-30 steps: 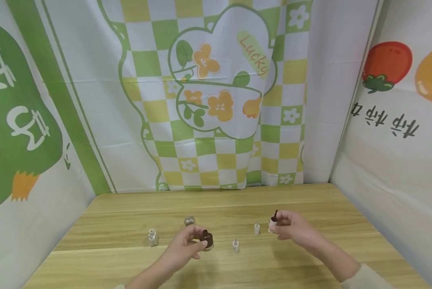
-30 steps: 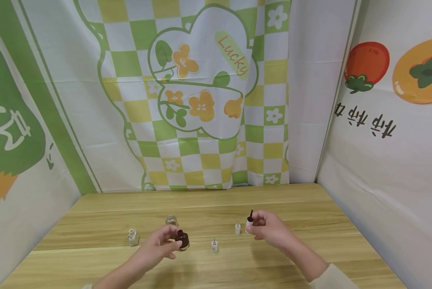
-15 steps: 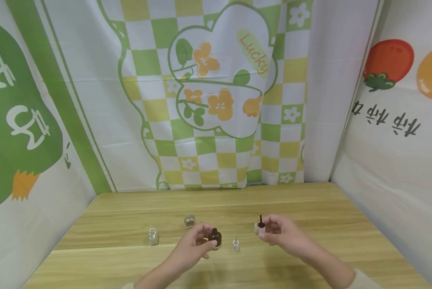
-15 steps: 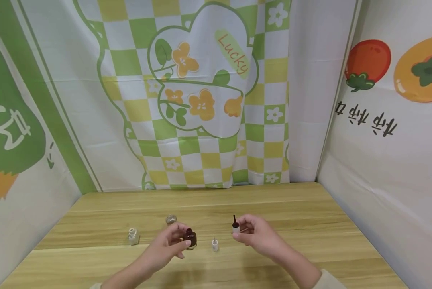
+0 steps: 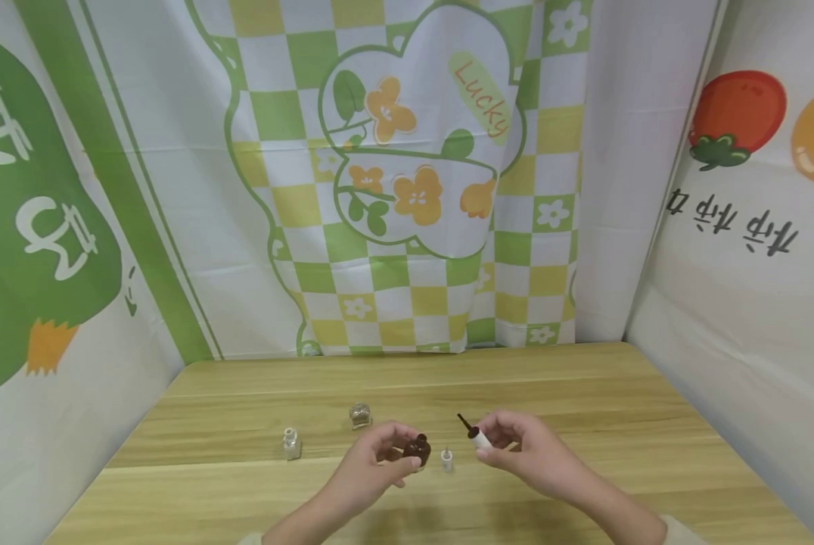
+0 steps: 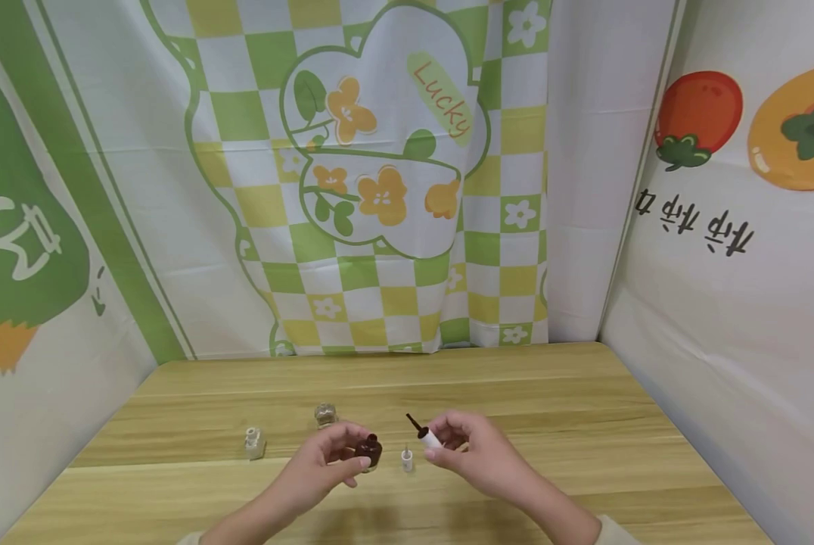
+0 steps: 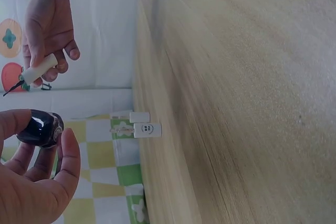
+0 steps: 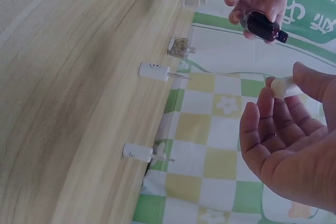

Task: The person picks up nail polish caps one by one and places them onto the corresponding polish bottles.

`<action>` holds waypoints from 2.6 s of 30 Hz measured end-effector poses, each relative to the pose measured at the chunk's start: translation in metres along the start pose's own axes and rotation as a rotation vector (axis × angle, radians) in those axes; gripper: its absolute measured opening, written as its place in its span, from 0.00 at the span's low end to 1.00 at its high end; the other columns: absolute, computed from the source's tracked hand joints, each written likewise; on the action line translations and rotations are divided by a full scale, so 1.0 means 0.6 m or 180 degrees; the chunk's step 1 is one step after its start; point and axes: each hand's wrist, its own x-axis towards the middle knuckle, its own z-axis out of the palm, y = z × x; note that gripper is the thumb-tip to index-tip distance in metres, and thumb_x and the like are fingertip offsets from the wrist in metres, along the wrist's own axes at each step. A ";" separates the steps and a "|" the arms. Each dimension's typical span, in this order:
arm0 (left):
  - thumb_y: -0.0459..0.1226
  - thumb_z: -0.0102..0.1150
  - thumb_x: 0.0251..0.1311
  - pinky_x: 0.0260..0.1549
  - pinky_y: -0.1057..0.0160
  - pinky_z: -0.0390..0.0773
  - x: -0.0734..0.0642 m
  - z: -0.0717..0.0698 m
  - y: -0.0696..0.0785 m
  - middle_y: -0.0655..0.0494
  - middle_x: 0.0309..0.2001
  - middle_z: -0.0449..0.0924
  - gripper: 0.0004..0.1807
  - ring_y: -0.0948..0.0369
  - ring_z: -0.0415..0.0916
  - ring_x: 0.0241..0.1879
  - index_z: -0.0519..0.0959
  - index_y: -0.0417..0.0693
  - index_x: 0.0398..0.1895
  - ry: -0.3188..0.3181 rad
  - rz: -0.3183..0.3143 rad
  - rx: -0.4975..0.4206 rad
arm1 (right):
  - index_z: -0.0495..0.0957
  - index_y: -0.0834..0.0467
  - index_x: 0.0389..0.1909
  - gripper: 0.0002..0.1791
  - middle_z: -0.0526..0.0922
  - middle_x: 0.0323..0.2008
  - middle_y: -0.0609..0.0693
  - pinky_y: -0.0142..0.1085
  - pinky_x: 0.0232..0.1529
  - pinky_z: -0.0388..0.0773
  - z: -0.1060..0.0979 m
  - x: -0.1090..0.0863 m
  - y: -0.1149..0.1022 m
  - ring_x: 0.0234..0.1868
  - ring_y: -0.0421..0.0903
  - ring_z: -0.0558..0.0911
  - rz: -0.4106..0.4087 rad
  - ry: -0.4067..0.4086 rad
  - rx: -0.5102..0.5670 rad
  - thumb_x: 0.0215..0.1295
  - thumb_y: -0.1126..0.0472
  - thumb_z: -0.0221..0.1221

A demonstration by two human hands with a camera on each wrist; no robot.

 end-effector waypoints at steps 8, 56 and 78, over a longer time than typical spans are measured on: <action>0.33 0.63 0.60 0.30 0.65 0.80 0.000 0.008 0.003 0.49 0.42 0.80 0.15 0.58 0.76 0.36 0.78 0.36 0.49 0.0030 0.0117 -0.0043 | 0.80 0.54 0.41 0.09 0.81 0.32 0.45 0.36 0.34 0.79 0.007 -0.007 -0.005 0.35 0.43 0.79 -0.0254 -0.0025 -0.0233 0.63 0.55 0.65; 0.36 0.63 0.62 0.34 0.65 0.79 -0.004 0.017 0.007 0.50 0.42 0.80 0.13 0.57 0.75 0.38 0.79 0.42 0.48 -0.0131 0.0165 -0.0020 | 0.82 0.48 0.37 0.04 0.82 0.34 0.40 0.36 0.34 0.79 0.006 -0.010 -0.009 0.34 0.40 0.77 -0.0627 0.0151 -0.0455 0.63 0.56 0.65; 0.36 0.63 0.61 0.32 0.66 0.78 -0.008 0.019 0.010 0.52 0.42 0.81 0.13 0.58 0.75 0.38 0.79 0.43 0.48 -0.0149 0.0146 0.0002 | 0.80 0.59 0.40 0.09 0.82 0.36 0.50 0.34 0.31 0.79 0.013 -0.009 -0.014 0.31 0.43 0.79 -0.0395 0.0071 0.0176 0.61 0.61 0.66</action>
